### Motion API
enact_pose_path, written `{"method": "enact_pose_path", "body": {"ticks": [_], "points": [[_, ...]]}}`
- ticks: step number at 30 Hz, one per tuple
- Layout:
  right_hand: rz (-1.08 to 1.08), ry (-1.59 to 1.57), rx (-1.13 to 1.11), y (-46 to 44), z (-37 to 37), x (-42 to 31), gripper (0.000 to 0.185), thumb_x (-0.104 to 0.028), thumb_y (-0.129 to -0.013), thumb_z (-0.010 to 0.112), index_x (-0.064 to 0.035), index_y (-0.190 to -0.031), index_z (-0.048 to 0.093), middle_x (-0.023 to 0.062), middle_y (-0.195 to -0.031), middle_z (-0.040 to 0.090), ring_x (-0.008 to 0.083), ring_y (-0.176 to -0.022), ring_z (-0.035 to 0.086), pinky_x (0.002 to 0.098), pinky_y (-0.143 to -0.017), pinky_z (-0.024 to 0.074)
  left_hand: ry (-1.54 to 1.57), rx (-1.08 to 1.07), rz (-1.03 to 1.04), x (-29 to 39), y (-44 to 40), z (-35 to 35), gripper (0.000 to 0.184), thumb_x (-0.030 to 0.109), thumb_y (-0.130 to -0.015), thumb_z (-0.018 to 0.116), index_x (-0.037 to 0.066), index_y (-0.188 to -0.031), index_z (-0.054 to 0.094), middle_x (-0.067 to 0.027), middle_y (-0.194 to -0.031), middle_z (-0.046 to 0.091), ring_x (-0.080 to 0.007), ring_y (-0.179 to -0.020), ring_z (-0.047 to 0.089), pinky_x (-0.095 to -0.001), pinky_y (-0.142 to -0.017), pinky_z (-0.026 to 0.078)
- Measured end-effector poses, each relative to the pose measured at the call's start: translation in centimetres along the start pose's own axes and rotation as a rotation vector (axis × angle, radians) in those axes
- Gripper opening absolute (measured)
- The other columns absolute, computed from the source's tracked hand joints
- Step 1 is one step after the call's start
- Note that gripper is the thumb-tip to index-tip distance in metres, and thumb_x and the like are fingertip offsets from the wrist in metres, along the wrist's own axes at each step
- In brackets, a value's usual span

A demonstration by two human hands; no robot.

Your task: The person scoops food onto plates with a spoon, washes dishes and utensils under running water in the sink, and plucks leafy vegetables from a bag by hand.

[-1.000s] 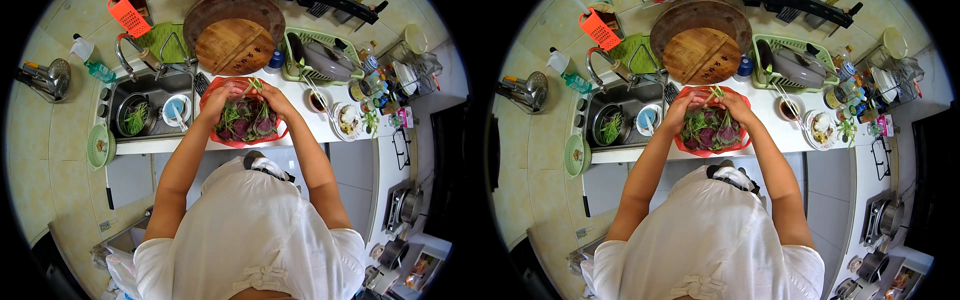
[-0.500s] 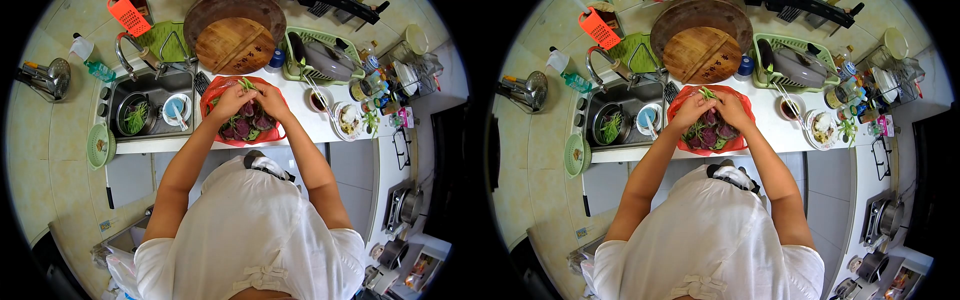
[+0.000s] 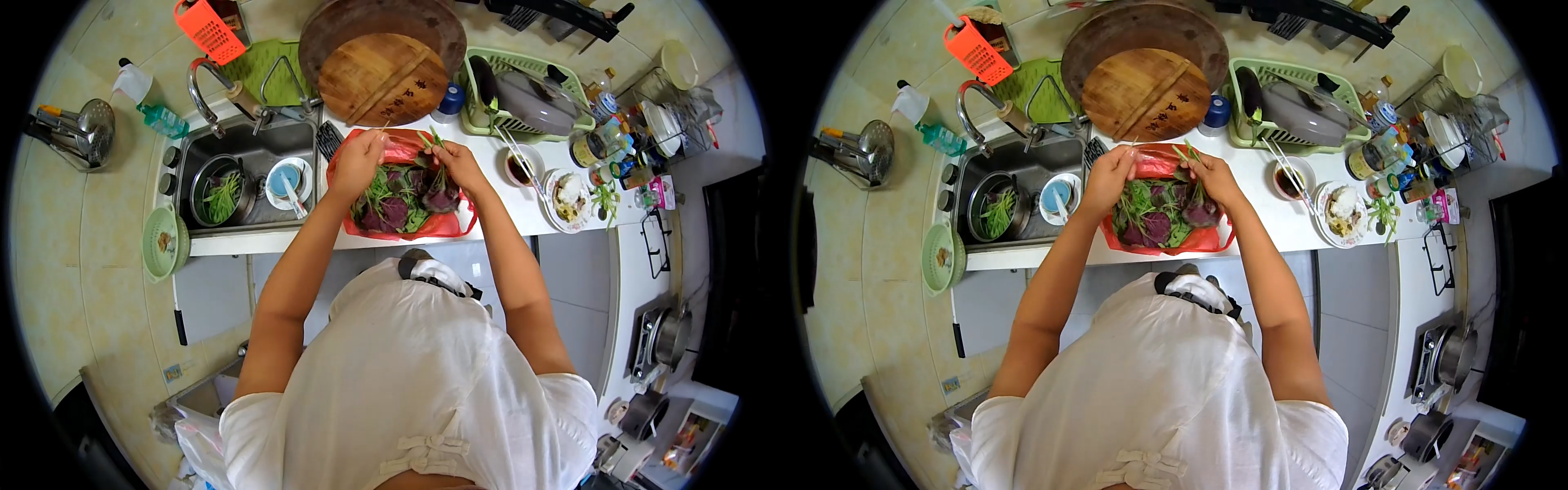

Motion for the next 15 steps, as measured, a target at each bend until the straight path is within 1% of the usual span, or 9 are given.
{"method": "enact_pose_path", "body": {"ticks": [2, 3, 6, 7, 8, 10, 11, 14, 15], "points": [[0.03, -0.258, -0.084, 0.5, 1.0, -1.1, 0.024, -0.022, -0.097, 0.05, -0.0023, -0.102, 0.064, -0.001, -0.079, 0.06, 0.0068, -0.073, 0.051, 0.0213, -0.064, 0.0409, 0.171, -0.017, 0.125, -0.2, -0.3, 0.3, 0.025, 0.018, -0.095, 0.05, -0.002, -0.093, 0.064, -0.0128, -0.094, 0.064, -0.024, -0.087, 0.06, -0.0323, -0.081, 0.044], [0.07, -0.348, -0.132, 0.7, 1.5, -1.8, 0.024, -0.021, -0.097, 0.05, -0.003, -0.106, 0.062, -0.0001, -0.084, 0.062, 0.0084, -0.077, 0.054, 0.0211, -0.071, 0.0427, 0.053, -0.017, 0.238, 0.7, -0.3, 0.4, 0.021, 0.016, -0.093, 0.054, 0.0, -0.097, 0.066, -0.0139, -0.114, 0.058, -0.0228, -0.104, 0.055, -0.0318, -0.089, 0.041], [0.072, -0.606, -0.038, 1.6, 4.3, -5.3, 0.021, -0.02, -0.096, 0.05, -0.0042, -0.105, 0.061, 0.0005, -0.089, 0.063, 0.0093, -0.083, 0.057, 0.0221, -0.078, 0.0448, 0.234, 0.021, 0.211, 1.3, 0.6, 3.4, 0.02, 0.016, -0.091, 0.057, 0.002, -0.102, 0.068, -0.0164, -0.131, 0.046, -0.0257, -0.117, 0.048, -0.0332, -0.097, 0.038], [0.068, -0.649, -0.068, 1.1, 4.5, -4.2, 0.018, -0.019, -0.095, 0.05, -0.0058, -0.103, 0.061, 0.001, -0.094, 0.063, 0.0103, -0.089, 0.058, 0.0236, -0.083, 0.0456, 0.226, 0.017, 0.227, 0.8, 0.6, 4.1, 0.022, 0.016, -0.089, 0.061, 0.005, -0.107, 0.068, -0.0181, -0.139, 0.037, -0.0291, -0.123, 0.044, -0.0349, -0.102, 0.035], [0.051, -0.691, -0.093, 0.7, 4.6, -3.2, 0.018, -0.018, -0.095, 0.05, -0.0061, -0.103, 0.06, 0.001, -0.095, 0.063, 0.0105, -0.09, 0.058, 0.0237, -0.083, 0.0456, 0.161, 0.056, 0.249, 0.3, 0.4, 4.6, 0.022, 0.016, -0.09, 0.06, 0.006, -0.108, 0.068, -0.0165, -0.142, 0.035, -0.0275, -0.123, 0.043, -0.0347, -0.102, 0.035], [0.02, -0.775, -0.142, 0.8, 5.4, -3.7, 0.016, -0.018, -0.095, 0.05, -0.0069, -0.103, 0.06, 0.0011, -0.097, 0.063, 0.0108, -0.092, 0.058, 0.024, -0.084, 0.0455, 0.03, 0.134, 0.29, 0.0, 0.3, 4.9, 0.023, 0.017, -0.093, 0.058, 0.008, -0.111, 0.068, -0.0135, -0.146, 0.03, -0.0242, -0.124, 0.043, -0.0343, -0.104, 0.033], [0.032, -0.76, -0.098, 0.9, 5.7, -3.8, 0.015, -0.017, -0.095, 0.049, -0.0069, -0.102, 0.058, 0.0003, -0.092, 0.06, 0.0096, -0.083, 0.056, 0.0227, -0.076, 0.0453, 0.169, 0.076, 0.274, -0.3, 0.2, 5.0, 0.03, 0.017, -0.092, 0.059, 0.01, -0.121, 0.063, -0.0141, -0.148, 0.027, -0.0264, -0.127, 0.041, -0.0349, -0.106, 0.032], [0.111, -0.642, -0.083, 0.8, 5.6, -2.9, 0.015, -0.017, -0.096, 0.048, -0.006, -0.101, 0.057, -0.0017, -0.081, 0.054, 0.0068, -0.069, 0.048, 0.0208, -0.063, 0.0417, 0.025, 0.098, 0.211, 1.0, 0.6, 4.1, 0.038, 0.014, -0.093, 0.056, 0.011, -0.13, 0.055, -0.0156, -0.147, 0.029, -0.0275, -0.127, 0.042, -0.0348, -0.106, 0.031], [0.114, -0.638, -0.097, 0.9, 5.6, -3.1, 0.016, -0.018, -0.096, 0.047, -0.0058, -0.1, 0.057, -0.0024, -0.078, 0.051, 0.0062, -0.066, 0.045, 0.0206, -0.061, 0.0398, 0.001, 0.138, 0.255, 1.4, 0.6, 3.6, 0.039, 0.012, -0.091, 0.056, 0.011, -0.131, 0.054, -0.0175, -0.145, 0.032, -0.029, -0.126, 0.043, -0.0353, -0.105, 0.033]]}}
Point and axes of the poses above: each hand's wrist, its own y-axis away from the middle knuckle, its own z-axis out of the palm, x = y × z, the point moved 3 cm from there along -y, towards the middle knuckle
